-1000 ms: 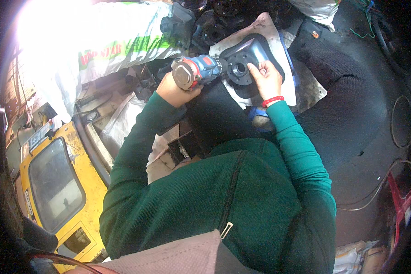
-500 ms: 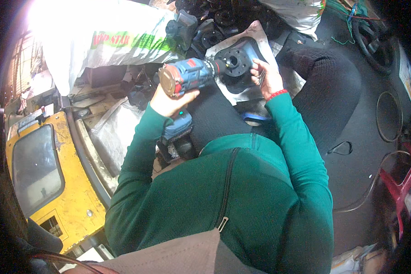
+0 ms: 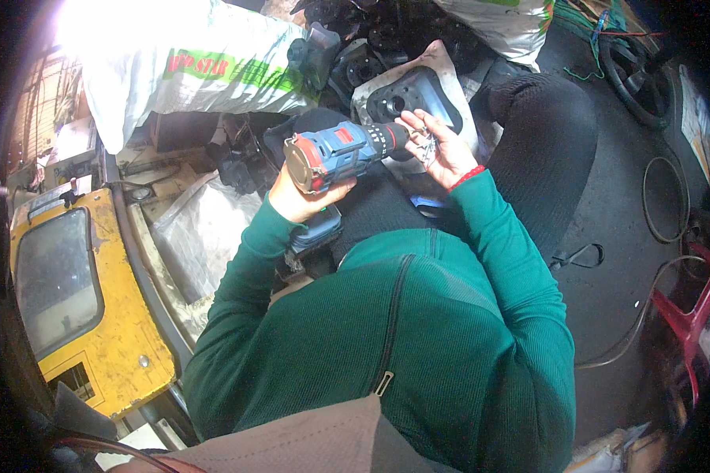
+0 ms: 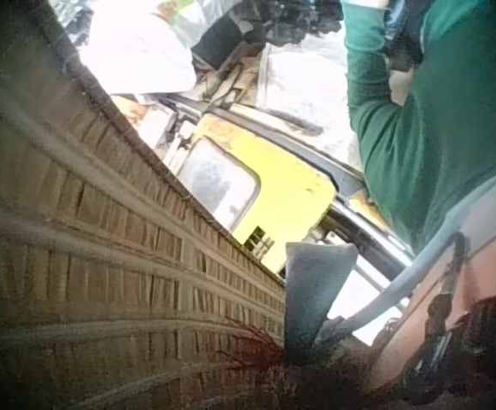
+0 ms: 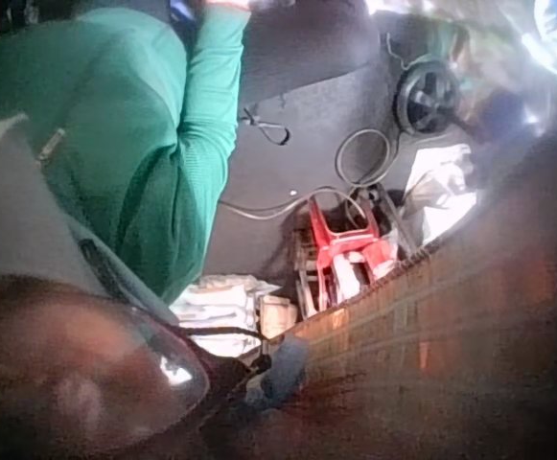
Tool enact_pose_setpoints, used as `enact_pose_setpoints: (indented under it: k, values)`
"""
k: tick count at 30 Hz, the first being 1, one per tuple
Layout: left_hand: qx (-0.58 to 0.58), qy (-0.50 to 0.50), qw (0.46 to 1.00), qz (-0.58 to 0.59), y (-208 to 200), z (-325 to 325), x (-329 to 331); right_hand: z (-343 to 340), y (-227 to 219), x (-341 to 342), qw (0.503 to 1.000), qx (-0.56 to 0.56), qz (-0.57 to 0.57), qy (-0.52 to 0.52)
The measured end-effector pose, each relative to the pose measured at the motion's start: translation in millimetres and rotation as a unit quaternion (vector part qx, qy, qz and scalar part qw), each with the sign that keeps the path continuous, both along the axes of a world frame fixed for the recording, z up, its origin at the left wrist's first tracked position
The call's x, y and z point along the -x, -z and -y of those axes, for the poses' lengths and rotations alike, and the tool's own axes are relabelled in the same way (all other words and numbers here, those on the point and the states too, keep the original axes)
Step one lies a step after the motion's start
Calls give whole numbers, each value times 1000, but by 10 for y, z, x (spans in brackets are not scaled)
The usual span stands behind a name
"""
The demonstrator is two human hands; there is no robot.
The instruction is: The person sits on the floor and uses a cordless drill to fasten screws into black plastic parts. They repeatedly pick up parts, align them, and drive screws with the drill, then place the finished units aside.
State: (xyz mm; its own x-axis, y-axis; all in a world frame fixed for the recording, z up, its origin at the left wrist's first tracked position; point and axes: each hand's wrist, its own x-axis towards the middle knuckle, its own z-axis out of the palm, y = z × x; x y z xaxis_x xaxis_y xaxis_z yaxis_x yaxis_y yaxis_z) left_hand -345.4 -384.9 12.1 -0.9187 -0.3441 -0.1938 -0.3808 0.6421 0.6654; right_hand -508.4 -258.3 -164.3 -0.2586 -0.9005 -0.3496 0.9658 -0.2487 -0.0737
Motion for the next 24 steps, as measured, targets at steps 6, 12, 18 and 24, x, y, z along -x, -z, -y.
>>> enact_pose_setpoints:
  k: [6,12,18,24]
  values:
    - [2,-5,1000,21,30,37,-8,31,-38,-55,1000,-12,12,-2]
    - [-1,-18,1000,23,7,15,6,80,78,-66,999,1,40,-10]
    - [17,-3,999,44,15,95,-79,113,-112,-77,994,-93,45,-34]
    - [25,36,984,173,-197,-91,120,157,58,-127,991,-112,25,-64]
